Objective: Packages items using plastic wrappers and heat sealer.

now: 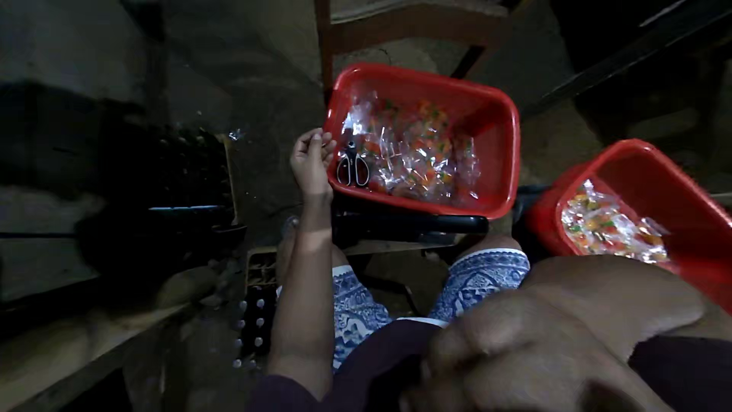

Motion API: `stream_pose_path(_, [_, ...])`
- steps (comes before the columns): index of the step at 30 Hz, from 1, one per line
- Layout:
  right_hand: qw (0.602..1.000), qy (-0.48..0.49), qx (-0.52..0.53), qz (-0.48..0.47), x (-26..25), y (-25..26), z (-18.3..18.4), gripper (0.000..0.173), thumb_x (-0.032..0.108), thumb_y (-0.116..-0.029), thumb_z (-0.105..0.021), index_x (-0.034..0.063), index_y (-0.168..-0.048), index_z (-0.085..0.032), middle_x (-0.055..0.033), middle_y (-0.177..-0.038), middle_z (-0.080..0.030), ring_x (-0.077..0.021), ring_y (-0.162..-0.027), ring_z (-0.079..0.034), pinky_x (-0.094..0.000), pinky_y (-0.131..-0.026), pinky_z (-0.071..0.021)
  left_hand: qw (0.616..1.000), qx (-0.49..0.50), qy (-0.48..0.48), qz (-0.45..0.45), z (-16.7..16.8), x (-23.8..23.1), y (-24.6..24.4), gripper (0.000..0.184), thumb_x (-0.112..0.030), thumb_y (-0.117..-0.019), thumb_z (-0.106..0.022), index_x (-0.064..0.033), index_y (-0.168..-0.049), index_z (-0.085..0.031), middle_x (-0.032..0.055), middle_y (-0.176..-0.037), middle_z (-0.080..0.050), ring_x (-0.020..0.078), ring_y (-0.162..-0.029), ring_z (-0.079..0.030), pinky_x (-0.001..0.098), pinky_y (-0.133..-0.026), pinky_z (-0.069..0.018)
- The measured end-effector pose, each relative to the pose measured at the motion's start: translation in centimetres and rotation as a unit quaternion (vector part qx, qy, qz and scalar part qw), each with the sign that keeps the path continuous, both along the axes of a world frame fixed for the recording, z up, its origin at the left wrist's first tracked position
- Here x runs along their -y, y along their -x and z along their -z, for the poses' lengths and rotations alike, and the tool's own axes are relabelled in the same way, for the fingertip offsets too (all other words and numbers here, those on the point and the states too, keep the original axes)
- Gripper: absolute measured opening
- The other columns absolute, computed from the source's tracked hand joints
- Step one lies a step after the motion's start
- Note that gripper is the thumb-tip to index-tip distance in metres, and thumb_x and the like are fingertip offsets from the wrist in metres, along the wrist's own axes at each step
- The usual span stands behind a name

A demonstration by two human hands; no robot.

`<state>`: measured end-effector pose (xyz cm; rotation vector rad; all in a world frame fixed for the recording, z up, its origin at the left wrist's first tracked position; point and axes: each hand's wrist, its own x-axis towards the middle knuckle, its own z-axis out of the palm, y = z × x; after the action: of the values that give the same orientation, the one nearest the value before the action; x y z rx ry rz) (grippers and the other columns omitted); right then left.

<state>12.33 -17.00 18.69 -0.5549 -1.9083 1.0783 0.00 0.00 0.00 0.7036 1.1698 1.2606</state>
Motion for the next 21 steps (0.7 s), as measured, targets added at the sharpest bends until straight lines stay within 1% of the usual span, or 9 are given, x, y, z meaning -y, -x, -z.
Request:
stream_pose_path(2, [0.978, -0.105, 0.181, 0.018, -4.6, -0.5, 3.2, 0.016, 0.011, -0.097, -0.058, 0.0076, -0.087, -0.07, -0.0057, -0.077, -0.065, -0.0172, -0.069, -0.065, -0.0318, -0.059, -0.0543, 1.0, 0.019, 0.003, -0.016, -0.4, -0.2, 0.7, 0.016, -0.01, -0.1082, -0.047, -0.0004, -0.115, -0.058, 0.0039, -0.096, -0.07, 0.0096, -0.084, -0.07, 0.0248, -0.078, -0.0594])
stream_pose_path(4, [0.931, -0.08, 0.355, 0.021, -10.7, -1.9, 7.6, 0.015, 0.007, -0.0964, -0.062, 0.0051, -0.103, -0.075, -0.0119, -0.093, -0.07, -0.0264, -0.083, -0.069, -0.0433, -0.072, -0.0589, 0.999, 0.032, 0.007, -0.03, -0.6, -0.1, 1.1, 0.017, -0.01, -0.1088, -0.045, -0.0021, -0.115, -0.058, 0.0026, -0.095, -0.069, 0.0086, -0.082, -0.069, 0.0237, -0.075, -0.058])
stream_pose_path(6, [0.853, 0.026, 0.522, 0.008, -16.3, -3.2, 13.5, 0.02, 0.008, -0.1006, -0.06, 0.0068, -0.117, -0.072, -0.0188, -0.115, -0.067, -0.0372, -0.103, -0.068, -0.056, -0.088, -0.055, 0.998, 0.043, 0.009, -0.048, -0.5, -0.1, 1.3, 0.017, -0.011, -0.1087, -0.045, -0.0019, -0.116, -0.058, 0.0038, -0.097, -0.069, 0.0103, -0.085, -0.069, 0.0256, -0.078, -0.0582])
stream_pose_path(8, [0.784, 0.083, 0.614, 0.005, -19.2, -3.6, 19.0, 0.028, 0.007, -0.0989, -0.062, 0.0097, -0.126, -0.069, -0.0232, -0.129, -0.062, -0.0449, -0.114, -0.063, -0.065, -0.094, -0.0499, 0.997, 0.058, 0.017, -0.057, -0.7, -0.1, 1.4, 0.017, -0.011, -0.1087, -0.045, -0.0027, -0.116, -0.058, 0.0036, -0.098, -0.069, 0.0107, -0.086, -0.07, 0.0263, -0.08, -0.0586])
stream_pose_path(10, [0.753, 0.088, 0.652, 0.005, -19.7, -3.1, 23.1, 0.037, 0.004, -0.0971, -0.063, 0.0142, -0.133, -0.068, -0.0238, -0.141, -0.055, -0.0486, -0.124, -0.056, -0.0674, -0.101, -0.0449, 0.995, 0.069, 0.023, -0.062, -0.8, -0.1, 1.4, 0.016, -0.011, -0.1087, -0.045, -0.0036, -0.114, -0.058, 0.0031, -0.097, -0.069, 0.0102, -0.085, -0.07, 0.0254, -0.079, -0.0587])
stream_pose_path(13, [0.753, 0.012, 0.658, -0.013, -19.3, -2.4, 27.5, 0.038, -0.001, -0.098, -0.059, 0.0116, -0.133, -0.067, -0.0244, -0.146, -0.051, -0.0513, -0.13, -0.05, -0.0682, -0.107, -0.039, 0.995, 0.075, 0.027, -0.054, -0.8, -0.1, 1.4, 0.016, -0.01, -0.1088, -0.045, -0.0043, -0.114, -0.058, 0.0027, -0.097, -0.069, 0.0094, -0.085, -0.07, 0.0249, -0.08, -0.0586])
stream_pose_path(15, [0.753, -0.022, 0.657, -0.035, -19.1, -2.0, 27.9, 0.035, -0.003, -0.0986, -0.057, 0.0081, -0.131, -0.066, -0.0234, -0.145, -0.052, -0.0493, -0.131, -0.05, -0.0684, -0.107, -0.0364, 0.996, 0.071, 0.026, -0.045, -0.7, -0.1, 1.5, 0.017, -0.01, -0.1087, -0.045, -0.0045, -0.114, -0.059, 0.0028, -0.097, -0.07, 0.0098, -0.086, -0.07, 0.0253, -0.08, -0.0585])
stream_pose_path(18, [0.762, -0.039, 0.645, -0.042, -18.8, -2.2, 28.2, 0.033, -0.002, -0.0966, -0.061, 0.0068, -0.128, -0.069, -0.021, -0.144, -0.054, -0.046, -0.131, -0.05, -0.0661, -0.105, -0.0398, 0.998, 0.057, 0.023, -0.032, -0.4, -0.2, 1.4, 0.017, -0.01, -0.1087, -0.045, -0.0038, -0.114, -0.059, 0.0035, -0.099, -0.07, 0.0104, -0.088, -0.07, 0.026, -0.081, -0.0582])
stream_pose_path(21, [0.741, -0.028, 0.667, -0.069, -18.8, -2.2, 27.3, 0.035, 0.002, -0.1019, -0.055, 0.0053, -0.136, -0.063, -0.0243, -0.15, -0.049, -0.0465, -0.137, -0.046, -0.0629, -0.113, -0.0328, 0.999, 0.032, 0.034, -0.017, -0.3, -0.2, 1.1, 0.018, -0.01, -0.1081, -0.046, -0.002, -0.116, -0.06, 0.0056, -0.104, -0.069, 0.0106, -0.092, -0.069, 0.0259, -0.083, -0.0568])
